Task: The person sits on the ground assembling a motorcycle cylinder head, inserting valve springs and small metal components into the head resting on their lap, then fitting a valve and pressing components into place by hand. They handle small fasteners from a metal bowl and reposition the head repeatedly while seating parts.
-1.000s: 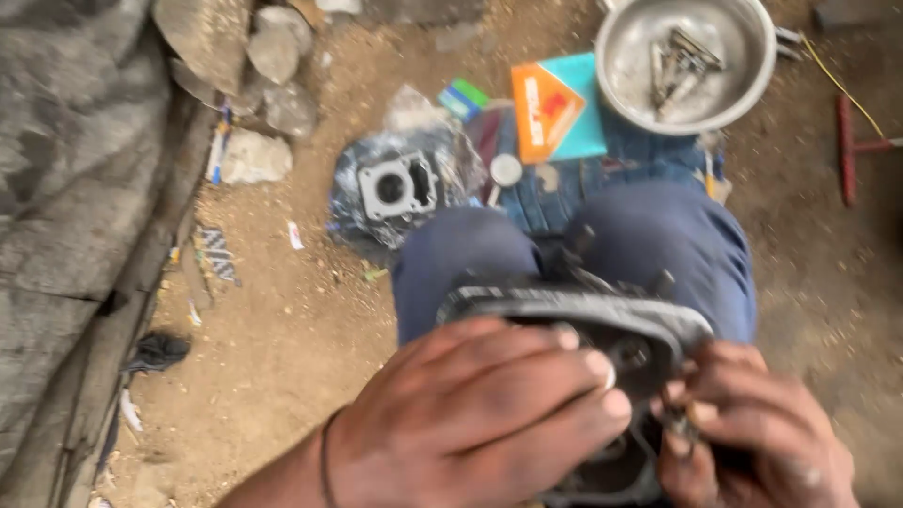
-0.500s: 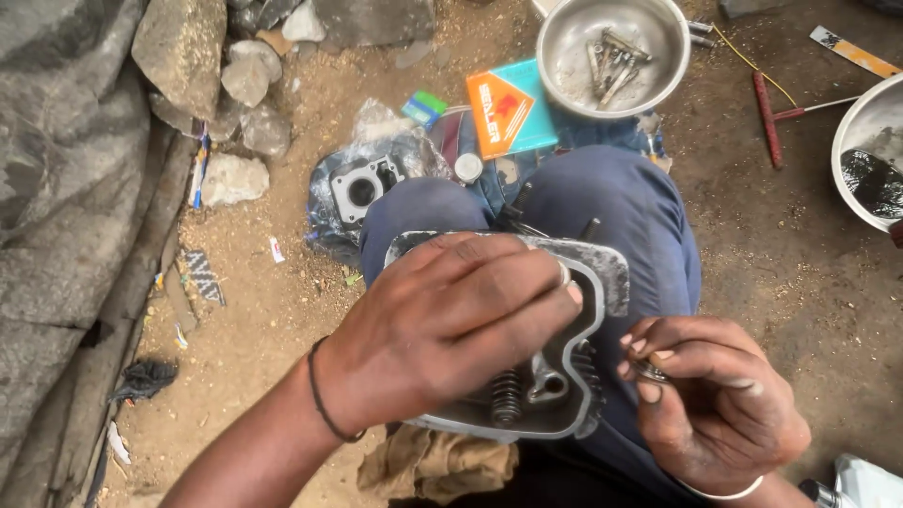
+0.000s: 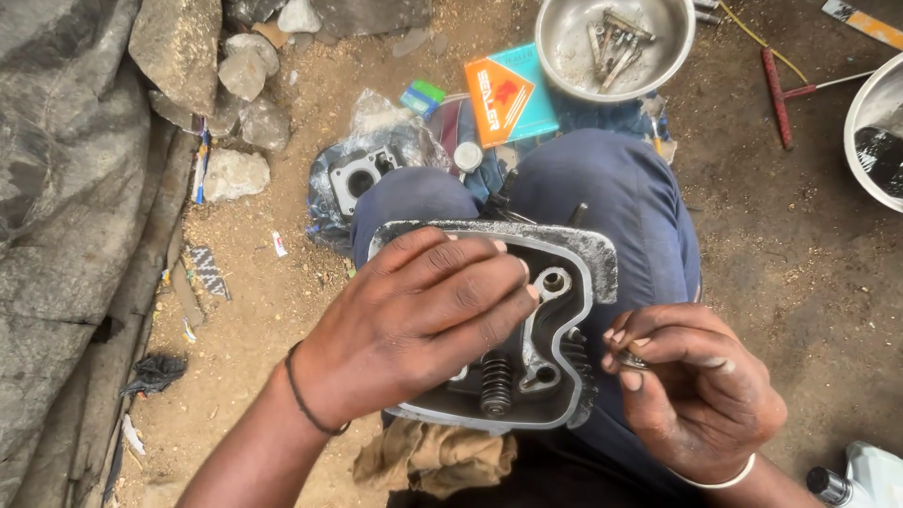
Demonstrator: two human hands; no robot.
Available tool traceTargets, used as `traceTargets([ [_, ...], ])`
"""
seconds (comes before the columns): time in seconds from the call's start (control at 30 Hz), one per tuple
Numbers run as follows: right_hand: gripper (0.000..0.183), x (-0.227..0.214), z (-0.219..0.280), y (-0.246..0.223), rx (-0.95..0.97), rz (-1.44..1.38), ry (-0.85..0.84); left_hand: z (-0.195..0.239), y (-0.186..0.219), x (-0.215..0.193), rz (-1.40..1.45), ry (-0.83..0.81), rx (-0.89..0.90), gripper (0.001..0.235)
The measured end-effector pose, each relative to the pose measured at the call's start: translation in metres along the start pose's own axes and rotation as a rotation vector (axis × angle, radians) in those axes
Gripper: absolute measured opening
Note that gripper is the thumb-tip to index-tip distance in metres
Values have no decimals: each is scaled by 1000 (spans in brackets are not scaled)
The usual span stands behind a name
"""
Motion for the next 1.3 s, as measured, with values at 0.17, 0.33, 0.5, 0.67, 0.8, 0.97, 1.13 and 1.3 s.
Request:
traceTargets([
  [0.17,17,1,1,12,55,-54,-30,12,-5,-3,39,134,-54,34],
  [0.33,14,-6,6,20,98,-83,3,31,-37,-18,45,262,-341,50],
  [0.5,11,-8,-4,20,302,-116,92,33,-83,3,363,153,-646,71],
  [0.67,13,21,-50,-35,148,378,-43,55,-95,24,569,200,-925,54],
  [0.8,26,46,-94,-35,130,238,-273,75,-85,27,521,351,-1006,41],
  [0.97,12,104,-77,-13,214,266,-795,106,-68,25,588,561,-1059,33],
  [1.13,9,102,-64,18,357,203,-743,104,-53,19,606,661,-959,29],
  [1.3,10,72,-59,45,565,128,-624,112,-67,31,753,683,-985,26],
])
Point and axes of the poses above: each hand's wrist, its own z-axis away from the middle knuckle, its own x-axis out of the palm, y = z × x, the point moved 10 cm from there along -z, towards the middle knuckle, and after that the axes turned 4 degrees about x, right-handed, at the moved point
